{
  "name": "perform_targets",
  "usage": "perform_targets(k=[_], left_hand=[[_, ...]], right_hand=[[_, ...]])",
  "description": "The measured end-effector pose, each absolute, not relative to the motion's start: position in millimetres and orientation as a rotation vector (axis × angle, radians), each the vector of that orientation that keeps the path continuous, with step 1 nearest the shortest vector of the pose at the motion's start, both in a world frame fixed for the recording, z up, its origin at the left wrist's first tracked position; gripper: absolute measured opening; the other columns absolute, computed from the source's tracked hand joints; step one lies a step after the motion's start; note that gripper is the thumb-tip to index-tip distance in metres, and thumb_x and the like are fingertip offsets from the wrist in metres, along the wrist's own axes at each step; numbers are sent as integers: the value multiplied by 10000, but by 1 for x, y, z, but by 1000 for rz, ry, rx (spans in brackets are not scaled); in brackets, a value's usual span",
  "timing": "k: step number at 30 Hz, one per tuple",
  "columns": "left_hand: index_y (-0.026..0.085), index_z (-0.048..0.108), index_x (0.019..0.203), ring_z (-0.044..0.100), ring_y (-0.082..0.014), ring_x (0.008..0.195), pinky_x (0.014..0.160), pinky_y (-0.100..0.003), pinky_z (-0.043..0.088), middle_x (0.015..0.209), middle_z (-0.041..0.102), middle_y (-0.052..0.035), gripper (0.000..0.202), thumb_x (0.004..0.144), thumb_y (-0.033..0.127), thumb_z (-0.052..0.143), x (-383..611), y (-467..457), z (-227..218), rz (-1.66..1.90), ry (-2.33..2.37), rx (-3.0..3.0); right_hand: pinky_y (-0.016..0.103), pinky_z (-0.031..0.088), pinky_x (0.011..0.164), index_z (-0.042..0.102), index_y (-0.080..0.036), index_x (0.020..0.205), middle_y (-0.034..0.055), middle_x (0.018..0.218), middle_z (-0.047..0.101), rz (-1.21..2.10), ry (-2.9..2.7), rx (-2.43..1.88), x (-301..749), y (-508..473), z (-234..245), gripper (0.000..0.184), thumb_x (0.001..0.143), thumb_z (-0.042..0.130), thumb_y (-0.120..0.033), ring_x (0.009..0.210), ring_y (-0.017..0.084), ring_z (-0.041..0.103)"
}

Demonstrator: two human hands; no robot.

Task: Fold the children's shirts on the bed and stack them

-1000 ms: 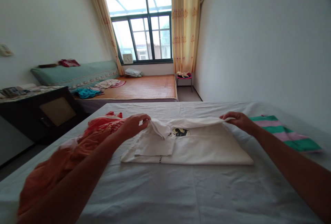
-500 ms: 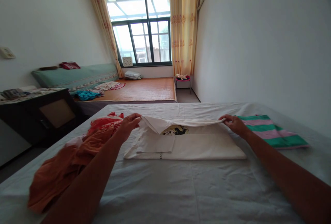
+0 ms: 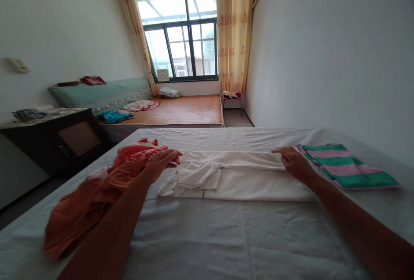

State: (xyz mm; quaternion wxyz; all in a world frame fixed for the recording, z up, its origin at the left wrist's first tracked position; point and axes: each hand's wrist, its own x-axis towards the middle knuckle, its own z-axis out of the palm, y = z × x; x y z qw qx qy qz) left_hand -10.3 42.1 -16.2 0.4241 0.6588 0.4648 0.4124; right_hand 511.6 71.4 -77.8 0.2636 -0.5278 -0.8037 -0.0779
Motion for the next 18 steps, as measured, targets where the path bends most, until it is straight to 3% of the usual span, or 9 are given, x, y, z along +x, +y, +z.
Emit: perform_targets(k=[4,7,13,18], left_hand=[[186,651,1146,528,-258,1177,1041,-409,380,1216,634,-83,497,867,558,475,1,52,-40,874,1271,2016],[232,623,1214,434,-233,1285,1125,-404,263,1342,550,-50,478,914,527,397,2,58,-61,565,1226,2296],[241,604,1241,425,-205,1296,1118,-371,283,1380,509,-60,426,933,459,406,-9,65,-79,543,1168,2445],[237,628,1209,460,-208,1264,1106,-379,298,1347,539,-68,393,917,435,457,-7,65,-79,585,1159,2492]], right_hand=[[458,331,1077,492,-263,1355,28,1410,482,-52,-2426,-1417,486,61,-89,476,934,333,-416,1325,242,392],[459,275,1108,426,-299,1398,4,1461,407,31,-2495,-1463,489,59,-101,507,944,295,-482,1366,226,326],[464,374,1020,578,-243,1264,79,1322,570,-186,-2345,-1438,480,52,-90,420,925,390,-404,1259,251,465],[386,418,922,637,-242,1135,74,1135,673,-127,-2492,-989,382,15,-53,276,920,473,-299,1071,222,562]])
